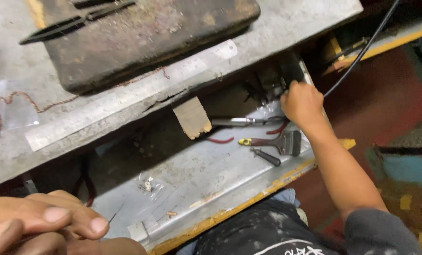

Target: Measuring a metal chain against a ruler and cutting it to length using a jeweler's saw at a workbench.

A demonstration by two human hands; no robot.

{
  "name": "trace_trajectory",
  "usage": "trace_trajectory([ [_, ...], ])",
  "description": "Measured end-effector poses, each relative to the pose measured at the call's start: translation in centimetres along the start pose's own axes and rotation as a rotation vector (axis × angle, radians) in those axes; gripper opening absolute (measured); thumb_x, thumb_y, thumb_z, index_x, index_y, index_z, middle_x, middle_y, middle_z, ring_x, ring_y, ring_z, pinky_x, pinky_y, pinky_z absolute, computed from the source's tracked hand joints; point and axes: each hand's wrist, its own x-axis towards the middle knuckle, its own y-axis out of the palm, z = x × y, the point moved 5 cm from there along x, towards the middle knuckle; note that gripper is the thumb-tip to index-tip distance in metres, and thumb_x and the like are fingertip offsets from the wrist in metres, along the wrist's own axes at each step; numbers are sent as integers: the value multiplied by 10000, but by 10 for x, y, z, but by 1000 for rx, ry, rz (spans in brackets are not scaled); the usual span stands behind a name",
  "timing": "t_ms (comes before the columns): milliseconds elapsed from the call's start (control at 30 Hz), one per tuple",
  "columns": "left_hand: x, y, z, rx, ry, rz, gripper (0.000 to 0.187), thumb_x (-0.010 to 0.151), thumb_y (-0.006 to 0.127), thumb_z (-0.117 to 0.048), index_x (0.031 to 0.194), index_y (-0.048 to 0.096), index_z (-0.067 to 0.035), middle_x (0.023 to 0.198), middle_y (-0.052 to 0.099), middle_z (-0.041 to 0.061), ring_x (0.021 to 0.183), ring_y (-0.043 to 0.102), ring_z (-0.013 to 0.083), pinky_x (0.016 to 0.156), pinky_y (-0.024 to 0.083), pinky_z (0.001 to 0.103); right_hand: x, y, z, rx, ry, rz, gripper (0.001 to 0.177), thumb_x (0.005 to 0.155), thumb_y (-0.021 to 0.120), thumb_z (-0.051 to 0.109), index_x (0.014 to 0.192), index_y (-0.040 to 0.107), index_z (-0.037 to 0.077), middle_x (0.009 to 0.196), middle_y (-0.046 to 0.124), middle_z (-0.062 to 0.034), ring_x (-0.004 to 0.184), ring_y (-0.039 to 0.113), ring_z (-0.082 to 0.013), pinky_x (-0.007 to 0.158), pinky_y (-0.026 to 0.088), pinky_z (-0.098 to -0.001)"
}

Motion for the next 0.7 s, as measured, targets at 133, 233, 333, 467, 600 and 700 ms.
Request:
trace_trajectory([
  [133, 7, -3, 0, -106, -130, 3, 363, 1056, 441, -189, 1018, 777, -57, 812, 866, 196, 757, 889, 261, 587, 688, 300, -3, -13, -2, 78, -11, 36, 293, 1020, 531, 261, 916, 626, 4, 904, 709, -234, 832, 653, -546, 640, 499, -600],
  [233, 3, 15, -9, 0, -138, -242, 301, 1011, 442, -159, 916, 699, -35, 661, 711, 164, 614, 814, 281, 529, 621, 321, -5, -43, 10, 274, 82, 221, 323, 1062, 460, 210, 1091, 568, -93, 1100, 623, -398, 1011, 561, -657, 806, 447, -656],
  [333, -15, 47, -25, 340, 142, -404, 391, 1039, 384, -192, 1363, 457, 15, 1144, 595, 182, 747, 734, 210, 686, 629, 247, 1, -48, 11, 382, 136, 300, 323, 1049, 431, 205, 1058, 525, -103, 1123, 580, -374, 1004, 592, -552, 784, 473, -597],
  [467, -5, 22, -22, 457, 339, -150, 983, 581, 922, -289, 1421, 443, -113, 1187, 631, 72, 794, 830, 60, 733, 741, 111, 60, 43, -24, 276, 11, 141, 313, 871, 607, 201, 763, 646, -91, 807, 679, -345, 868, 680, -497, 722, 505, -516],
  [600, 2, 24, -22, 362, 221, -112, 602, 786, 687, -42, 1367, 531, -69, 1097, 668, 96, 776, 902, 145, 514, 707, 92, 48, 36, -12, 553, 149, 214, 256, 851, 538, 110, 868, 677, -104, 899, 723, -263, 865, 696, -372, 742, 509, -454],
  [700, 3, 34, -18, 328, 225, -207, 487, 849, 647, -10, 1326, 556, -50, 1075, 645, 114, 730, 848, 179, 606, 698, 155, 31, 31, -6, 740, 251, 171, 188, 896, 508, 112, 912, 632, -28, 851, 714, -193, 776, 671, -292, 700, 488, -422],
])
